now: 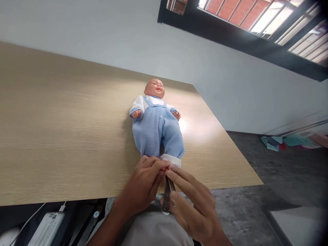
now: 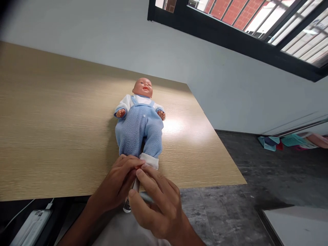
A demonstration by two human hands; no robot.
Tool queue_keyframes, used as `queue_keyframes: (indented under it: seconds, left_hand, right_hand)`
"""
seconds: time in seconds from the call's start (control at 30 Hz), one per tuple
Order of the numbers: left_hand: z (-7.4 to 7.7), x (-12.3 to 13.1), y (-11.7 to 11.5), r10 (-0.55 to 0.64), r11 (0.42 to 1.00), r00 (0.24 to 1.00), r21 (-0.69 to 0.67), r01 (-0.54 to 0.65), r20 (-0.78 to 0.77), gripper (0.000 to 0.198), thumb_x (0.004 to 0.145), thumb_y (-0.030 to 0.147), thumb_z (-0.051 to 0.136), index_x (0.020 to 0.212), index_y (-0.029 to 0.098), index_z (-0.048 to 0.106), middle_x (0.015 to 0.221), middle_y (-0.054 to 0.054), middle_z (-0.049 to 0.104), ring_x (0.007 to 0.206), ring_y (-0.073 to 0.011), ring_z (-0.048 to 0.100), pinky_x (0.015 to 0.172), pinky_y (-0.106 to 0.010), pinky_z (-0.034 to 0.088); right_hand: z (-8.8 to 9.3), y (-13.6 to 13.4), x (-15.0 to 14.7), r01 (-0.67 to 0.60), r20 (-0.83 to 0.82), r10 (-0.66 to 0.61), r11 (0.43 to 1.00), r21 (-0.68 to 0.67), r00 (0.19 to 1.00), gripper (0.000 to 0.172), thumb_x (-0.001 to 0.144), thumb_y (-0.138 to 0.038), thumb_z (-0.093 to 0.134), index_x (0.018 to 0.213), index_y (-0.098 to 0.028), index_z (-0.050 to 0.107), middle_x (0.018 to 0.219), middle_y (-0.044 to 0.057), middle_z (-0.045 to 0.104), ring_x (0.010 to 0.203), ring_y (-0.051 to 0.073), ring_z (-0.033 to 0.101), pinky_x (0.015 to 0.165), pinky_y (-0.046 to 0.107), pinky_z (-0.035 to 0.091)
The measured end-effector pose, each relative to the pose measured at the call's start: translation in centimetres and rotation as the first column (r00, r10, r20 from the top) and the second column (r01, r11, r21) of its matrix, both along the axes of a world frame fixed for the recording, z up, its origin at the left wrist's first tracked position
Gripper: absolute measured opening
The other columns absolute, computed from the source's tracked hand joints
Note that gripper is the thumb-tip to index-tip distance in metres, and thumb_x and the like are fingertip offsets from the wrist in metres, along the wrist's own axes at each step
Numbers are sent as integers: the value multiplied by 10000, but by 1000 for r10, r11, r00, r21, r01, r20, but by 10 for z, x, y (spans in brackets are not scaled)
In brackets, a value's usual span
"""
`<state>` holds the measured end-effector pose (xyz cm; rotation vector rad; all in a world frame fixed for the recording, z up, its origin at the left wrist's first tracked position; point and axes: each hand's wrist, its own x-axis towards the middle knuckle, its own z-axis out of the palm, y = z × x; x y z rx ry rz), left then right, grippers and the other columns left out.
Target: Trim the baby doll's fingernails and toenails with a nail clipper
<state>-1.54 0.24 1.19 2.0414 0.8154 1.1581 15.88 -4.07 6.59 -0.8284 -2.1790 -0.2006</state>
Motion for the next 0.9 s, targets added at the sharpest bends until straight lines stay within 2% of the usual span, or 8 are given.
queue_keyframes:
  seconds: [0.33, 0.47, 0.6, 0.73, 0.83, 0.9]
  left_hand:
    - [-2, 0, 1, -7, 1000, 1000, -2, 7, 4, 263, 1100, 211, 380, 1280, 236, 570, 1069, -57, 695, 910, -224, 576, 848, -363, 420]
    - [-1, 0, 1, -9, 1000, 1000, -15, 9, 5, 238, 1084, 197, 423, 1259, 255, 575, 1062, -38, 700, 903, -219, 586, 841, -366, 420]
    - [1, 0, 1, -3, 1000, 1000, -14, 3, 4, 218, 1049, 154, 464, 1201, 252, 585, 1064, -30, 707, 897, -213, 602, 823, -361, 432]
    - [1, -1, 0, -3, 999, 1000, -43, 3, -3, 263, 1026, 139, 483, 1238, 260, 578, 1103, -33, 707, 943, -220, 611, 843, -353, 455]
    - [1, -2, -1, -8, 998, 1000, -65, 9, 15, 287, 1034, 151, 475, 1280, 267, 567, 1138, -32, 707, 993, -223, 613, 870, -347, 455]
    - [2, -2, -1, -19, 996, 999, -90, 21, 26, 271, 1064, 177, 426, 1278, 256, 572, 1142, -38, 707, 988, -221, 609, 882, -349, 445]
  right_hand:
    - [5, 4, -8, 17, 79, -26, 994, 105, 997, 174, 951, -74, 582, 1011, -179, 707, 977, 142, 807, 1083, 324, 781, 834, 436, 699]
    - [10, 3, -11, 45, 114, -54, 996, 83, 992, 267, 969, -66, 498, 1071, -200, 704, 975, 123, 805, 1049, 316, 787, 798, 428, 701]
    - [14, 2, -12, 64, 178, -80, 994, 91, 981, 288, 1023, -135, 434, 1090, -222, 700, 957, 93, 805, 1034, 301, 787, 767, 378, 694]
    - [16, 5, -13, 69, 188, -91, 990, 121, 978, 269, 1009, -116, 447, 1101, -196, 686, 956, 84, 809, 982, 288, 793, 758, 349, 680]
    - [18, 9, -10, 35, 166, -49, 996, 83, 985, 266, 1012, -109, 441, 1139, -172, 666, 959, 94, 802, 987, 288, 789, 780, 356, 671]
    - [20, 14, -6, 38, 74, -35, 998, -45, 997, 198, 1047, -194, 482, 1175, -169, 630, 968, 89, 796, 929, 258, 791, 773, 334, 666]
